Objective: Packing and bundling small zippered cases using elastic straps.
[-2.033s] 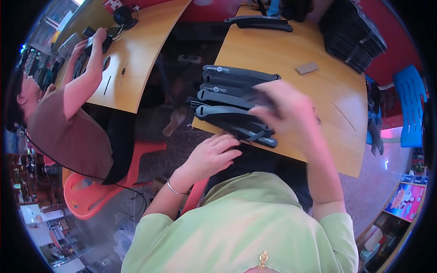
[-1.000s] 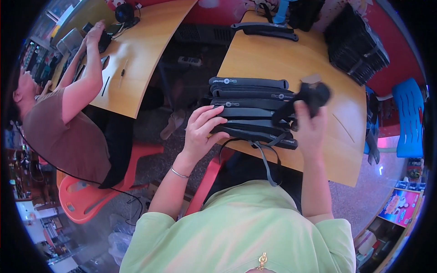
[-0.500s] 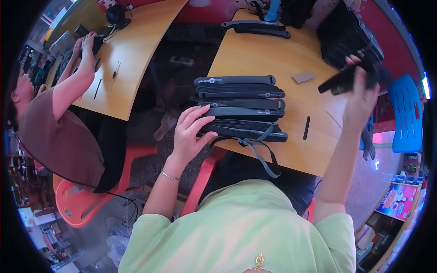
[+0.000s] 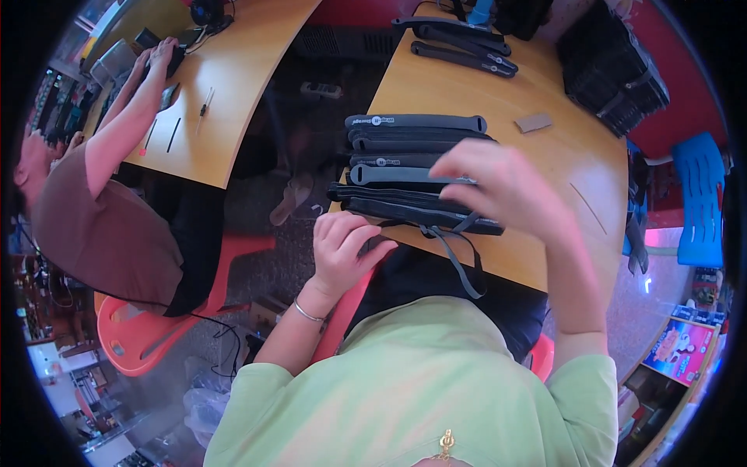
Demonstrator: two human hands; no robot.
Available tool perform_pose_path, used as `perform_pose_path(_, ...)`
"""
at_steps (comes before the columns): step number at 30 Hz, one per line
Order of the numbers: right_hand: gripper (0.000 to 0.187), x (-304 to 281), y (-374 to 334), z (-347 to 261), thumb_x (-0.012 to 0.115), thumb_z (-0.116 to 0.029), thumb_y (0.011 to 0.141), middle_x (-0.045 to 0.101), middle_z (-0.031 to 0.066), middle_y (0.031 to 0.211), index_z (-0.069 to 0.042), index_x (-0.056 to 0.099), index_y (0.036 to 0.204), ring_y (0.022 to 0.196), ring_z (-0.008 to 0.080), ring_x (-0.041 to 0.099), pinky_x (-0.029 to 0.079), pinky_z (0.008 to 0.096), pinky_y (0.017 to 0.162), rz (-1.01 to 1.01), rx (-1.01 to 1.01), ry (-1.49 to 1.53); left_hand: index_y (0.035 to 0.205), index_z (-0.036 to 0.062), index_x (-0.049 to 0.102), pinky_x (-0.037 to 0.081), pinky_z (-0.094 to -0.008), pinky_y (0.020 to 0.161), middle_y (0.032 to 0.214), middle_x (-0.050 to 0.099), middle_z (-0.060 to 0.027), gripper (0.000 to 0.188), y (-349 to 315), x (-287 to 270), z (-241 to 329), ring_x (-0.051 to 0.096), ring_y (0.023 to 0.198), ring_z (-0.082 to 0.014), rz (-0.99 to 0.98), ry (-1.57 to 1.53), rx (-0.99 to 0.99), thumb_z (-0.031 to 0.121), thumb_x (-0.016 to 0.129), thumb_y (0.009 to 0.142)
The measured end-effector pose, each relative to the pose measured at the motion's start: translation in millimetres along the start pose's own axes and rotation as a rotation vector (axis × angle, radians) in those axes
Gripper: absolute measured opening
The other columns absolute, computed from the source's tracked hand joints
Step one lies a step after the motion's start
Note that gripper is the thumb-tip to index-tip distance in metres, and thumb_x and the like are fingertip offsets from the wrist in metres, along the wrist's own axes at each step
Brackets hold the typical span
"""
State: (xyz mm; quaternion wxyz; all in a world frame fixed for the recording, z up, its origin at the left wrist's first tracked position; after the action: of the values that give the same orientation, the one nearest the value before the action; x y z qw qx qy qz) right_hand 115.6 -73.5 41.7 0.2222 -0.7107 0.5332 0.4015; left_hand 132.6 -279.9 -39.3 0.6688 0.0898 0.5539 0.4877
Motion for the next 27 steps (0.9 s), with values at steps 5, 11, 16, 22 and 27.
perform_pose_path(5, 0.019, 40, -25, 7, 0.064, -0.008, 0.082, 0.062, 0.0103, 0.1, -0.003, 0.063, 0.1, 0.099, 0.0282, 0.059, 0.049, 0.0386, 0.085, 0.116, -0.083, 0.023, 0.095, 0.0066, 0.065, 0.044, -0.0354, 0.075, 0.088, 0.062, -0.0052, 0.027, 0, 17, 4, 0.057, 0.083, -0.0234, -0.042, 0.051, -0.082, 0.014, 0.076, 0.072)
perform_pose_path(11, 0.018, 49, -30, 21, 0.063, -0.009, 0.083, 0.062, 0.011, 0.103, -0.003, 0.063, 0.101, 0.102, 0.0288, 0.057, 0.048, 0.0382, 0.088, 0.181, -0.038, 0.111, 0.093, 0.0058, 0.066, 0.044, -0.0346, 0.073, 0.085, 0.061, -0.0053, 0.02, 4, 14, 9, 0.058, 0.08, -0.0228, -0.086, 0.087, -0.042, 0.006, 0.071, 0.074)
perform_pose_path(16, 0.027, 50, -32, 17, 0.067, -0.014, 0.083, 0.062, 0.0107, 0.108, -0.007, 0.061, 0.108, 0.107, 0.0285, 0.056, 0.046, 0.0374, 0.092, 0.151, -0.056, 0.039, 0.086, 0.0051, 0.067, 0.045, -0.0351, 0.071, 0.078, 0.058, -0.0048, 0.014, 6, 0, 11, 0.058, 0.078, -0.023, -0.125, -0.004, -0.006, 0.002, 0.07, 0.073)
perform_pose_path(22, 0.034, 65, -34, 24, 0.072, -0.023, 0.078, 0.063, 0.0088, 0.105, -0.009, 0.061, 0.107, 0.105, 0.0285, 0.056, 0.046, 0.0381, 0.09, 0.165, -0.017, -0.035, 0.086, 0.0024, 0.068, 0.048, -0.0307, 0.056, 0.078, 0.057, -0.0066, 0.013, -4, -15, 25, 0.059, 0.066, -0.0219, -0.279, -0.178, 0.004, 0.001, 0.069, 0.073)
perform_pose_path(27, 0.034, 65, -33, 12, 0.072, -0.023, 0.079, 0.064, 0.0085, 0.105, -0.01, 0.06, 0.108, 0.103, 0.028, 0.056, 0.046, 0.0375, 0.089, 0.158, 0.069, -0.032, 0.089, 0.0011, 0.068, 0.048, -0.0302, 0.053, 0.079, 0.056, -0.0081, 0.014, -13, -32, 29, 0.059, 0.063, -0.0227, -0.44, -0.274, -0.058, 0.0, 0.068, 0.075)
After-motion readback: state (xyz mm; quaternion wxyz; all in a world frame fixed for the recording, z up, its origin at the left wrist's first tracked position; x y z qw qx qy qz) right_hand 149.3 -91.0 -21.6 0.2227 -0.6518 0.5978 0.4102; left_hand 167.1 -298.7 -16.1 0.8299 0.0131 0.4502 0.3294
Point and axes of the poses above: each hand's wrist, its own y-axis towards the middle knuckle, its own x-axis out of the palm, z = x × y, the point moved 7 cm from there along y, towards the middle knuckle
